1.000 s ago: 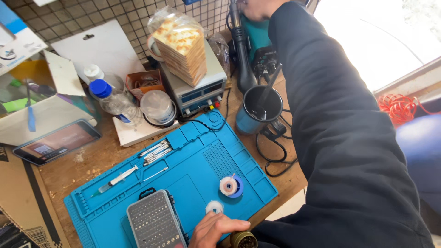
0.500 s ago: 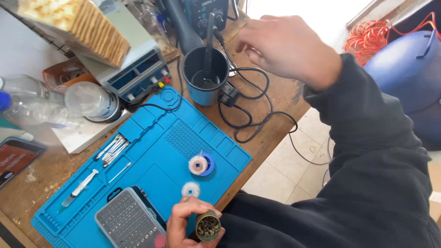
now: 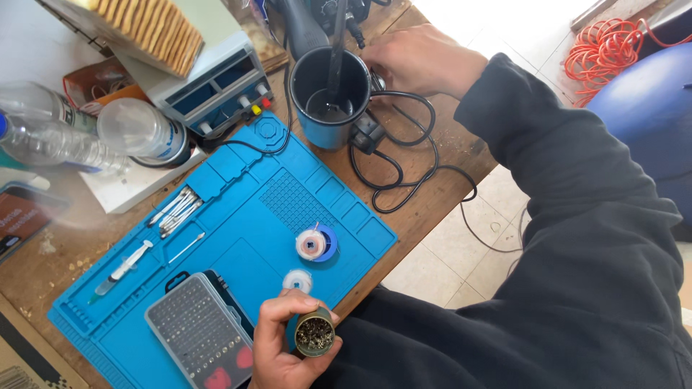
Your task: The person cleans a blue work mat with a toothbrush, then wipes a smartphone screen. They handle a small plastic case, a soldering iron, and a circuit board, moving items around the cluttered workspace.
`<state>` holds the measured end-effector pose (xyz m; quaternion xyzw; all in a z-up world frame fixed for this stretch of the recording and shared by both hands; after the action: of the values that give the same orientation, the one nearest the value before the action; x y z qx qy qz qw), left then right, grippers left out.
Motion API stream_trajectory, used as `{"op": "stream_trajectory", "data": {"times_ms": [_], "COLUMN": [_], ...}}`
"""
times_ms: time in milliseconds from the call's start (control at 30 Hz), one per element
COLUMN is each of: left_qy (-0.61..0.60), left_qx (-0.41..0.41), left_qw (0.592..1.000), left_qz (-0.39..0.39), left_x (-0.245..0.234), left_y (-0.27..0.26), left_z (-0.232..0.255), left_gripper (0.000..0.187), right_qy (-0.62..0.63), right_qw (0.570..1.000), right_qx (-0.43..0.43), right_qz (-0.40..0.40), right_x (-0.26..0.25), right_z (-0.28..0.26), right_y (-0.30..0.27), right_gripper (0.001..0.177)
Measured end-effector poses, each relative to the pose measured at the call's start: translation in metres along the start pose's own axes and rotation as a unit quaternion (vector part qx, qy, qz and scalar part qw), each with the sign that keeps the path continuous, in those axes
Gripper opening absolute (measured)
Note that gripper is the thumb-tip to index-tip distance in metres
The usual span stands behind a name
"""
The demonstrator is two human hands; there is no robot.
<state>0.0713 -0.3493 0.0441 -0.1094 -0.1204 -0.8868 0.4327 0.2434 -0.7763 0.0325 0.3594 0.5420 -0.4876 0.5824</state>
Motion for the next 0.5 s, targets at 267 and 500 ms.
{"op": "stream_trajectory", "data": {"times_ms": [267,500], "left_qy": [0.011,0.007], "left_qx": [0.015,0.022], "left_qw": [0.999,0.999], "left_qz": [-0.038,-0.043], "left_x": [-0.008,-0.007], "left_y": [-0.01,-0.01], "left_z": [-0.003,0.002], "left_gripper": [0.046,0.046], "right_qy": [-0.073,-0.107], "right_qw": [0.996,0.991], "right_qx": [0.02,-0.044], "right_qz": [0.044,0.066], "right_x": [0.007,-0.011], "right_z": [0.006,-0.02], "right_y": [-0.013,-0.033], "right_gripper": [0.077,0.07]}}
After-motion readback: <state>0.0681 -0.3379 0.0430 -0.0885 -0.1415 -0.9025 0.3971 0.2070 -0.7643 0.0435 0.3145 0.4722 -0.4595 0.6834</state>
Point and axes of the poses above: each hand's wrist, its own y-axis towards the middle knuckle, its own x-axis out of the palm, z = x × y, the point moved 7 cm from there along y, towards the middle knuckle, and after that the axes turned 14 degrees about -y, right-handed, at the moved point
